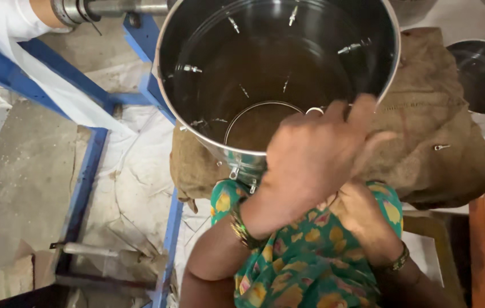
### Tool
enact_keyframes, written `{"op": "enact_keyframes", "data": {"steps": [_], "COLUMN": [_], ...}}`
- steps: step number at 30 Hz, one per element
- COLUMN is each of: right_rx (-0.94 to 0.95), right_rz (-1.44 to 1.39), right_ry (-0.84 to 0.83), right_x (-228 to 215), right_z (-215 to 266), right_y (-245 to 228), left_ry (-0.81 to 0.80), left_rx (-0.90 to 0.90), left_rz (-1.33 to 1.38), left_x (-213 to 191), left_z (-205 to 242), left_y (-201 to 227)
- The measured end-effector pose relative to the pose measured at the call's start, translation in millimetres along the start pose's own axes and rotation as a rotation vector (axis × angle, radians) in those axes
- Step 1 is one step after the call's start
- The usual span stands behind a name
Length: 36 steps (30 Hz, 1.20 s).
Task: The person attaches small metal clips to the rim of a large metal pot using both hands. The person repeatedly picks up clips and secures them around the pot's edge.
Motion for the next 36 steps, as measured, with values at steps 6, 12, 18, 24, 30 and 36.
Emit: {"op": "enact_keyframes", "data": {"steps": [6, 12, 18, 24, 30, 36], "right_rx": [0.179, 0.133, 0.105, 0.022, -0.001, -0.203], "right_rz": [-0.278, -0.560, -0.453, -0.368, -0.222, 0.391], "right_ry": [0.067, -0.132, 0.062, -0.139, -0.106, 0.046], "right_x": [-9, -4, -11, 9, 31, 43], "right_z": [3, 10, -6, -2, 17, 28], "right_y": [21, 40, 49, 30, -17, -53], "left_ry": [-0.058, -0.030, -0.027, -0.008, -0.064, -0.098], "left_rx": [-0.084, -0.087, -0.030, 0.095, 0.206, 0.094], "left_rz": [-0.024, -0.043, -0.130, -0.147, -0.073, -0.051], "left_x": [10, 17, 24, 17, -44, -70], "left_z": [11, 14, 18, 23, 34, 37], "left_y": [-2, -2, -6, -14, -59, -65]}}
Point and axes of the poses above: each hand's wrist, its own z-axis away from the middle knuckle, its own x-axis out of the palm, y = z × x, the point moved 3 cm from there along -z, towards the middle knuckle, and after that the axes turned 2 degrees about y, right-handed, at the moved point
